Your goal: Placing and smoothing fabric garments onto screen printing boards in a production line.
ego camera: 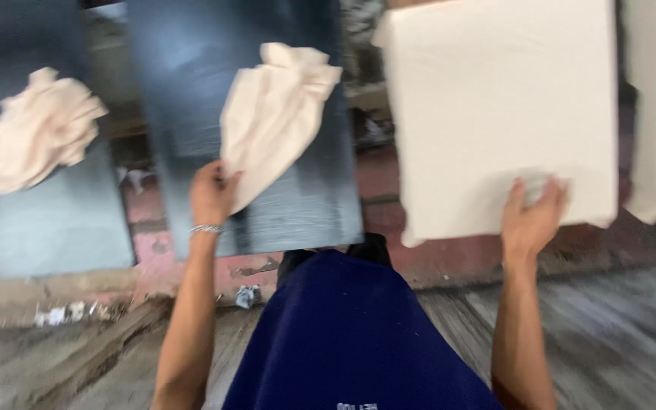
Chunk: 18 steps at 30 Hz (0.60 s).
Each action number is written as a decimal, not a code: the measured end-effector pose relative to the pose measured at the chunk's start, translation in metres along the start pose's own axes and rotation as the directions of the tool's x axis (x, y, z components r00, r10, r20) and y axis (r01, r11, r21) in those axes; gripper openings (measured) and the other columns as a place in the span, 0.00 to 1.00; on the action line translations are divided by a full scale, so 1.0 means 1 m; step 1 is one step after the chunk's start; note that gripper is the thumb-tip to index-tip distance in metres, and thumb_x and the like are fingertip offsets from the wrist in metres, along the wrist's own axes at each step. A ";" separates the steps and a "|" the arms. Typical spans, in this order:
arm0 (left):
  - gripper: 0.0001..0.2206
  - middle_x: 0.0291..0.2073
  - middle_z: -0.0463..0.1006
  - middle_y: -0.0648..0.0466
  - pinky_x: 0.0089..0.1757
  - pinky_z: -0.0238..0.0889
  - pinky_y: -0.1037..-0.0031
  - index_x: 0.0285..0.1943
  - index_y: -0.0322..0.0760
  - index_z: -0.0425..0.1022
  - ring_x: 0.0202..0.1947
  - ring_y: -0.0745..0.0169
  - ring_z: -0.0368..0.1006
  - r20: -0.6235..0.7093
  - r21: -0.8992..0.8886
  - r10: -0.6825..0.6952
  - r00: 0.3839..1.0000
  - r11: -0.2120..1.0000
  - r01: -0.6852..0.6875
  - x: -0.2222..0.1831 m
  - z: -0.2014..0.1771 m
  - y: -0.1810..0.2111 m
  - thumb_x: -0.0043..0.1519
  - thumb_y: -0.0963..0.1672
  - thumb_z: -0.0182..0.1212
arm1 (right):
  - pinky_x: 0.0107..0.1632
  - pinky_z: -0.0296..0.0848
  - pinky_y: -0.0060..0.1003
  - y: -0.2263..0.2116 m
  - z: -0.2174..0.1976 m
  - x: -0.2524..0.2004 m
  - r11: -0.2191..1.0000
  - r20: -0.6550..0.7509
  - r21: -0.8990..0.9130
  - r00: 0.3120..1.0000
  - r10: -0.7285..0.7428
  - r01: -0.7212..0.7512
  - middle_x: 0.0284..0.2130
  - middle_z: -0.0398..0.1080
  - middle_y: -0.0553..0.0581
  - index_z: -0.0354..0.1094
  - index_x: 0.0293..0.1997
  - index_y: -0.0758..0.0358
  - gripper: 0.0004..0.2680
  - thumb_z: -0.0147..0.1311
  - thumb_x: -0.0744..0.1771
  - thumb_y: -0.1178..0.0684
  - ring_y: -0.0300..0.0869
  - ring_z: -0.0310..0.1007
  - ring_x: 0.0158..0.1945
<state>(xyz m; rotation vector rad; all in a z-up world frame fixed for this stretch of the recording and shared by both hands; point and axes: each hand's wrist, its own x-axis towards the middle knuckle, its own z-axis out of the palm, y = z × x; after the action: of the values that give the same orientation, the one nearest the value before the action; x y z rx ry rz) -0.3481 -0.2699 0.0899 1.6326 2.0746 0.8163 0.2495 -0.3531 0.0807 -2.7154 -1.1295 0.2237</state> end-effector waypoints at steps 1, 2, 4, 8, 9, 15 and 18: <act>0.16 0.40 0.79 0.40 0.41 0.74 0.56 0.54 0.32 0.78 0.41 0.36 0.78 0.085 -0.029 -0.049 0.995 0.998 0.052 0.001 0.001 -0.003 0.62 0.46 0.72 | 0.61 0.54 0.39 -0.020 0.018 -0.017 0.650 0.270 0.745 0.959 -0.089 -0.150 0.60 0.49 0.56 0.55 0.70 0.61 0.19 0.41 0.73 0.42 0.41 0.50 0.63; 0.09 0.37 0.82 0.46 0.43 0.72 0.57 0.48 0.43 0.81 0.42 0.42 0.80 0.170 -0.056 -0.094 0.981 0.993 0.105 0.002 0.003 -0.007 0.66 0.49 0.65 | 0.48 0.70 0.14 -0.038 0.035 -0.034 -0.112 0.384 0.888 0.852 -0.355 -0.447 0.46 0.65 0.50 0.64 0.60 0.66 0.12 0.37 0.72 0.55 0.29 0.69 0.47; 0.08 0.38 0.82 0.51 0.44 0.71 0.63 0.48 0.50 0.82 0.42 0.53 0.79 0.271 -0.185 -0.254 0.928 0.933 0.309 -0.004 -0.003 0.003 0.65 0.49 0.63 | 0.39 0.76 0.31 -0.157 0.004 -0.112 0.173 0.537 0.837 0.721 -0.438 -0.519 0.40 0.71 0.65 0.69 0.55 0.72 0.13 0.41 0.72 0.53 0.44 0.75 0.38; 0.06 0.38 0.80 0.46 0.42 0.72 0.66 0.43 0.32 0.79 0.38 0.54 0.79 0.598 -0.750 -0.324 0.734 0.096 0.654 -0.027 0.004 0.032 0.65 0.42 0.60 | 0.50 0.81 0.57 -0.286 -0.003 -0.238 0.608 0.870 0.430 0.127 -0.476 -0.667 0.52 0.74 0.74 0.59 0.70 0.67 0.38 0.39 0.65 0.19 0.62 0.78 0.53; 0.06 0.38 0.80 0.46 0.42 0.72 0.66 0.43 0.32 0.79 0.38 0.54 0.79 0.600 -0.750 -0.320 0.733 0.095 0.655 -0.026 -0.023 0.050 0.65 0.42 0.60 | 0.50 0.81 0.57 -0.304 0.007 -0.252 0.607 0.870 0.432 0.132 -0.474 -0.667 0.52 0.74 0.74 0.59 0.70 0.67 0.38 0.39 0.65 0.19 0.62 0.78 0.53; 0.03 0.31 0.86 0.55 0.42 0.77 0.73 0.36 0.41 0.82 0.33 0.58 0.83 0.853 -0.443 -0.068 0.517 -0.619 0.649 -0.038 -0.128 0.086 0.62 0.43 0.68 | 0.71 0.60 0.56 -0.383 0.032 -0.328 -0.133 0.786 0.160 0.208 -0.582 -0.978 0.64 0.67 0.60 0.68 0.64 0.58 0.29 0.52 0.64 0.25 0.56 0.67 0.66; 0.14 0.56 0.79 0.42 0.62 0.65 0.58 0.58 0.33 0.78 0.57 0.51 0.76 0.748 -0.560 -0.018 0.663 -0.555 0.616 -0.039 -0.131 0.037 0.62 0.41 0.65 | 0.61 0.75 0.47 -0.385 0.043 -0.337 -0.329 0.785 0.362 0.476 -0.397 -0.872 0.53 0.76 0.63 0.73 0.54 0.65 0.15 0.62 0.66 0.47 0.52 0.77 0.56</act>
<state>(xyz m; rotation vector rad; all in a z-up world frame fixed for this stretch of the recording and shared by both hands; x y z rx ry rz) -0.3913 -0.3289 0.2110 -0.2472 0.5683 1.1639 -0.2579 -0.3219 0.1508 -0.8888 0.3209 1.7280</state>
